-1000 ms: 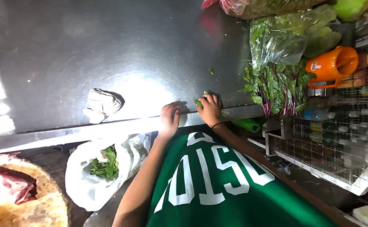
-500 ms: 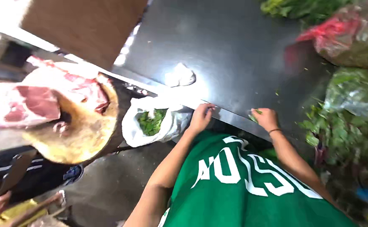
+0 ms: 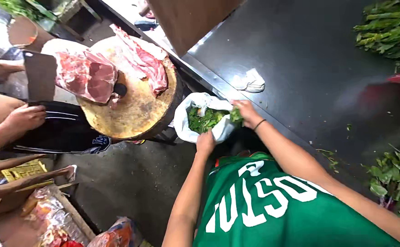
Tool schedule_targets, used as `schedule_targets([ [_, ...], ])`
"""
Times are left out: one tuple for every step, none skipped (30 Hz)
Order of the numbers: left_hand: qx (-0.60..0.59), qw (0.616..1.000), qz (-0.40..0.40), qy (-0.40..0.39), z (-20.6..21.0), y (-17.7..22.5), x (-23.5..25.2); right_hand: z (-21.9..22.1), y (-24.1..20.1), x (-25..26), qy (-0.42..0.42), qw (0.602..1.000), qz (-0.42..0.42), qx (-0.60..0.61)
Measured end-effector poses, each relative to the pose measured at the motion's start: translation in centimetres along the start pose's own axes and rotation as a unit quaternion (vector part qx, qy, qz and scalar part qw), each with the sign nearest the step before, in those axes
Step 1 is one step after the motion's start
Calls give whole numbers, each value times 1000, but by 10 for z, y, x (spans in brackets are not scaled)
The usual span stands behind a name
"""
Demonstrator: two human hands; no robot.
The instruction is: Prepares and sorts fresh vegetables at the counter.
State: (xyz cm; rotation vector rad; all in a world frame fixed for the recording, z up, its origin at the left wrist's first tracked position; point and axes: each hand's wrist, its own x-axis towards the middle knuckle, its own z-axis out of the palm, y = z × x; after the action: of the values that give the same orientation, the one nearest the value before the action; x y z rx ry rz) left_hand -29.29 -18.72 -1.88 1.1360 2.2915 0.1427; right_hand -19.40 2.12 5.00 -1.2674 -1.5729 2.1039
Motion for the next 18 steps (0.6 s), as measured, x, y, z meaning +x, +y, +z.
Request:
schedule_targets([
  [9,1000,14,-27,0,3,-3,33,8,11,-18,999,21,32],
  [23,998,32,-55,-1,7,-6,64,18,22,-20,997,44,52],
  [37,995,52,-73,-1,11,-9,90,29,33,-10,997,61,49],
  [43,994,66,-80,-3,14,-14,110,43,42,-6,997,69,15],
  [44,993,73,-76,-4,17,-19,121,57,50,-17,996,68,-60],
  [40,994,76,-71,-6,19,-25,126,72,56,-54,981,55,-176],
  [34,994,78,-62,-8,19,-31,128,83,62,-101,946,39,-306],
  [27,995,81,-43,-9,17,-38,131,83,59,-135,901,31,-411],
  [21,996,83,-22,-8,13,-45,135,78,51,-149,868,18,-474],
  [16,997,81,-4,-6,10,-51,136,73,40,-151,850,0,-505],
  [11,997,79,9,-2,8,-54,135,67,30,-150,843,-21,-517],
  [8,996,82,16,1,8,-54,131,65,24,-159,838,-40,-521],
  [10,995,93,20,4,11,-54,125,66,21,-185,831,-59,-522],
  [15,993,113,24,7,12,-53,119,70,20,-217,828,-86,-511],
  [21,990,134,27,10,14,-51,111,73,17,-237,829,-124,-492],
  [28,988,151,28,13,14,-47,102,74,15,-236,838,-161,-465],
  [36,985,164,32,16,14,-41,92,71,13,-232,851,-182,-434],
  [42,984,171,36,19,14,-36,81,68,9,-232,859,-199,-410],
])
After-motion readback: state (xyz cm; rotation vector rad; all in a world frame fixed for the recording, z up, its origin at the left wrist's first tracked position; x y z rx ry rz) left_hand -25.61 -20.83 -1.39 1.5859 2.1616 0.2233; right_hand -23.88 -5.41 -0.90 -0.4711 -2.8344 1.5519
